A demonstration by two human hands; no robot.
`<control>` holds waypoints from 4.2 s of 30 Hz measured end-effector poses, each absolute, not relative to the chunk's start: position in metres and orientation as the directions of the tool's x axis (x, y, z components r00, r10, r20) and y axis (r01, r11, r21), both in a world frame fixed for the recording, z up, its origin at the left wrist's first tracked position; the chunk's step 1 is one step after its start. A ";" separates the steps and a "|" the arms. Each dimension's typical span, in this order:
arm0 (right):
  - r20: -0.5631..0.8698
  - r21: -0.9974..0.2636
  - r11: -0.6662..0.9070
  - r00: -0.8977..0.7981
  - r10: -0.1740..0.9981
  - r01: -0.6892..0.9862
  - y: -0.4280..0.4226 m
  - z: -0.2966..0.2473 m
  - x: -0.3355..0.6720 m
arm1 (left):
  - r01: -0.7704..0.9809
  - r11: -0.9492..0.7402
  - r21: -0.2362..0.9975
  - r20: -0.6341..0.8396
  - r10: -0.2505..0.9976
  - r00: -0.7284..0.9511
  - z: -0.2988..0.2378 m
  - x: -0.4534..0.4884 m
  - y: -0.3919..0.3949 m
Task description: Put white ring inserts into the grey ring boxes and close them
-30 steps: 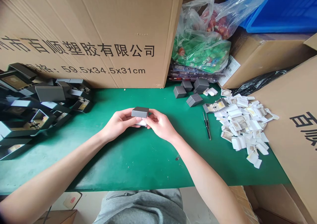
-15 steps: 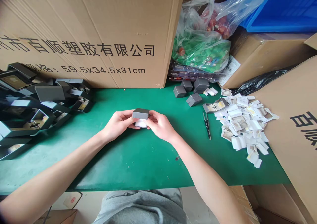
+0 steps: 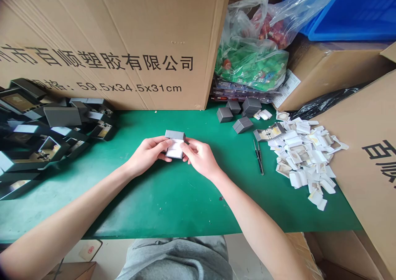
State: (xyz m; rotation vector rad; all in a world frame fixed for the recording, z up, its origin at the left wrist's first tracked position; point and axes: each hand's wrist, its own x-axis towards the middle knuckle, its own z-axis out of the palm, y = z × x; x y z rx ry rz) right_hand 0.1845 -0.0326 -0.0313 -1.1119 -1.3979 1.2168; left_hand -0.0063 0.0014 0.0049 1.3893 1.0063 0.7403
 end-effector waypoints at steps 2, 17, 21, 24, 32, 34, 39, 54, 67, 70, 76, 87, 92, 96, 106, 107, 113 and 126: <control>0.132 -0.983 0.140 -0.073 0.989 0.121 -0.033 -0.032 0.186 | 0.128 0.089 0.988 -0.135 0.901 0.412 0.006 -0.005 0.001; 0.815 -0.493 -0.050 0.481 0.324 0.869 -0.017 -0.018 0.295 | 0.092 0.135 0.987 -0.161 0.895 0.416 0.005 -0.006 0.002; 0.815 -0.482 -0.221 0.527 0.242 0.848 -0.019 -0.012 0.351 | 0.069 0.144 0.987 -0.160 0.902 0.402 0.005 -0.006 0.002; 0.720 -0.537 -0.417 0.656 0.226 0.733 -0.024 -0.016 0.387 | 0.020 0.159 0.987 -0.154 0.903 0.401 0.005 -0.008 0.003; 0.363 -0.541 -0.593 0.802 0.475 0.596 -0.033 -0.046 0.409 | -0.081 0.257 0.963 -0.199 0.882 0.427 0.007 -0.012 0.004; 0.341 -0.525 -0.615 0.807 0.482 0.589 -0.031 -0.050 0.408 | -0.099 0.269 0.958 -0.200 0.875 0.440 0.007 -0.014 0.005; 0.341 -0.517 -0.620 0.807 0.482 0.590 -0.026 -0.057 0.410 | -0.125 0.284 0.951 -0.194 0.859 0.474 0.008 -0.017 0.005; 0.637 -0.682 -0.286 0.739 0.221 0.673 -0.027 -0.030 0.389 | -0.126 0.355 0.926 -0.239 0.813 0.530 0.004 -0.014 0.001; 0.813 -0.481 0.298 0.293 0.503 0.824 -0.012 -0.028 0.270 | -0.154 0.398 0.905 -0.273 0.818 0.507 0.002 -0.012 0.002; 0.780 -0.448 0.431 0.108 0.616 0.783 -0.014 -0.036 0.240 | -0.135 0.360 0.923 -0.250 0.829 0.501 0.005 -0.013 0.002; 0.684 -0.555 0.506 0.017 0.729 0.660 -0.018 -0.048 0.208 | -0.110 0.279 0.954 -0.202 0.870 0.450 0.006 -0.013 0.003; 0.490 -0.836 0.414 0.151 0.859 0.359 -0.017 -0.051 0.201 | -0.037 0.243 0.969 -0.208 0.892 0.401 0.006 -0.013 0.001; 0.214 -0.977 0.212 0.144 0.966 0.030 -0.015 -0.049 0.198 | -0.043 0.231 0.972 -0.197 0.903 0.382 0.005 -0.014 0.002; 0.129 -0.989 0.137 0.118 0.985 -0.061 -0.013 -0.046 0.202 | -0.021 0.251 0.968 -0.218 0.878 0.427 0.006 -0.015 0.003; 0.337 -0.942 0.322 0.254 0.907 0.100 -0.021 -0.037 0.203 | 0.029 0.282 0.959 -0.254 0.808 0.531 0.005 -0.015 0.003; 0.408 -0.911 0.374 0.252 0.878 0.172 -0.023 -0.037 0.203 | 0.033 0.281 0.959 -0.255 0.806 0.534 0.005 -0.016 0.003; 0.673 -0.680 0.573 0.079 0.736 0.457 -0.026 -0.035 0.202 | 0.049 0.270 0.962 -0.253 0.803 0.540 0.003 -0.018 0.005; 0.576 -0.781 0.508 0.104 0.811 0.362 -0.027 -0.037 0.197 | 0.071 0.237 0.969 -0.234 0.783 0.576 0.007 -0.017 0.003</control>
